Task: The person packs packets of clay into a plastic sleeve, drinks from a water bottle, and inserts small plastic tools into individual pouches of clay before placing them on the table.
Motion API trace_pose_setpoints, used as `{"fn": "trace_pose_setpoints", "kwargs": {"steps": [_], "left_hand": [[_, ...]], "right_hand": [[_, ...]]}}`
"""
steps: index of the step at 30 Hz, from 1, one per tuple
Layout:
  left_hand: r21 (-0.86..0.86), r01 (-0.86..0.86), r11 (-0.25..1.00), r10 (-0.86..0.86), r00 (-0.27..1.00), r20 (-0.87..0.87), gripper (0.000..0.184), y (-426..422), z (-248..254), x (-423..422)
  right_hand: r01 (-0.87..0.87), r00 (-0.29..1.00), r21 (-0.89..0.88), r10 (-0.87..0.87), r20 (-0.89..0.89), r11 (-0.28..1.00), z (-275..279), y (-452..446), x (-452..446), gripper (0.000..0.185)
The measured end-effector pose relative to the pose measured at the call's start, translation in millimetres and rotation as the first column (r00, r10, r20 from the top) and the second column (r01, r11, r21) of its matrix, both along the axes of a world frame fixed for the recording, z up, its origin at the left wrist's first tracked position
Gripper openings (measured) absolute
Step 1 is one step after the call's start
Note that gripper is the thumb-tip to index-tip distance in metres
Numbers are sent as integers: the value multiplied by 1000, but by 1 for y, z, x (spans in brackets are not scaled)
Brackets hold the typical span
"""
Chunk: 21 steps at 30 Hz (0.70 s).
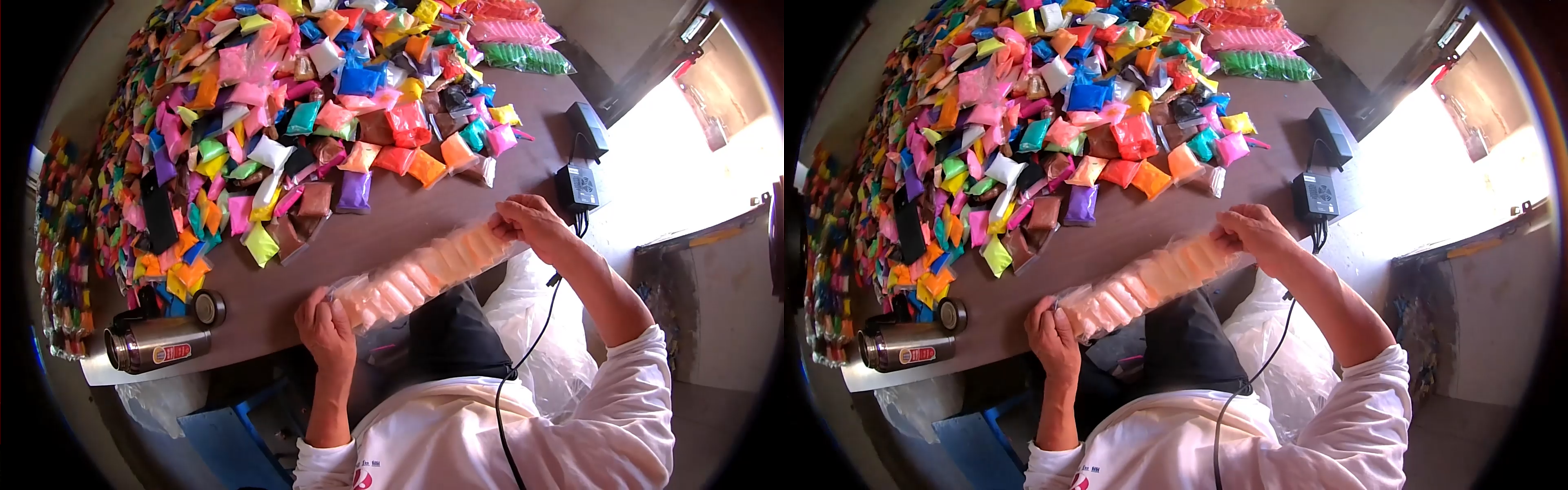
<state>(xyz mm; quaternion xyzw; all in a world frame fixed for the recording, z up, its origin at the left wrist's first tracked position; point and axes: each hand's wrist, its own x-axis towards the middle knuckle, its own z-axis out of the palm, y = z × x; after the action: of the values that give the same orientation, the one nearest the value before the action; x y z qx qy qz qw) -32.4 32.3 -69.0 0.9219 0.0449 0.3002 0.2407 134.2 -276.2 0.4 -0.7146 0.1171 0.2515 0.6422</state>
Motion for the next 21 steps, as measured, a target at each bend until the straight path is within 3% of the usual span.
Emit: {"fn": "trace_pose_setpoints", "kwargs": {"steps": [6,8,12,15,17,18,20,21], "left_hand": [[-2,1,1000,-1,1000,-1,21,-2,3,0],[8,12,1000,-11,1000,-9,21,-1,4,0],[33,17,999,-16,1000,-25,19,-3,5,1],[54,23,998,-22,999,-28,18,-4,6,2],[63,23,998,-21,999,-33,17,-4,6,3],[63,19,998,-17,999,-36,17,-4,6,3],[66,18,998,-15,999,-46,17,-5,5,2],[73,0,997,3,999,-48,17,-6,4,3]], "right_hand": [[-55,998,119,54,15,991,-4,-13,0,22],[-71,997,347,76,-3,935,-14,-24,5,18],[-149,987,511,159,23,846,-33,-36,13,17],[-188,981,450,185,52,873,-42,-39,14,20],[-239,955,76,220,197,968,-39,-33,9,12],[-240,956,81,221,194,967,-41,-28,7,12],[-86,703,-447,372,606,890,-46,-20,2,7],[-67,667,-418,352,656,906,-51,-18,1,9]]}}
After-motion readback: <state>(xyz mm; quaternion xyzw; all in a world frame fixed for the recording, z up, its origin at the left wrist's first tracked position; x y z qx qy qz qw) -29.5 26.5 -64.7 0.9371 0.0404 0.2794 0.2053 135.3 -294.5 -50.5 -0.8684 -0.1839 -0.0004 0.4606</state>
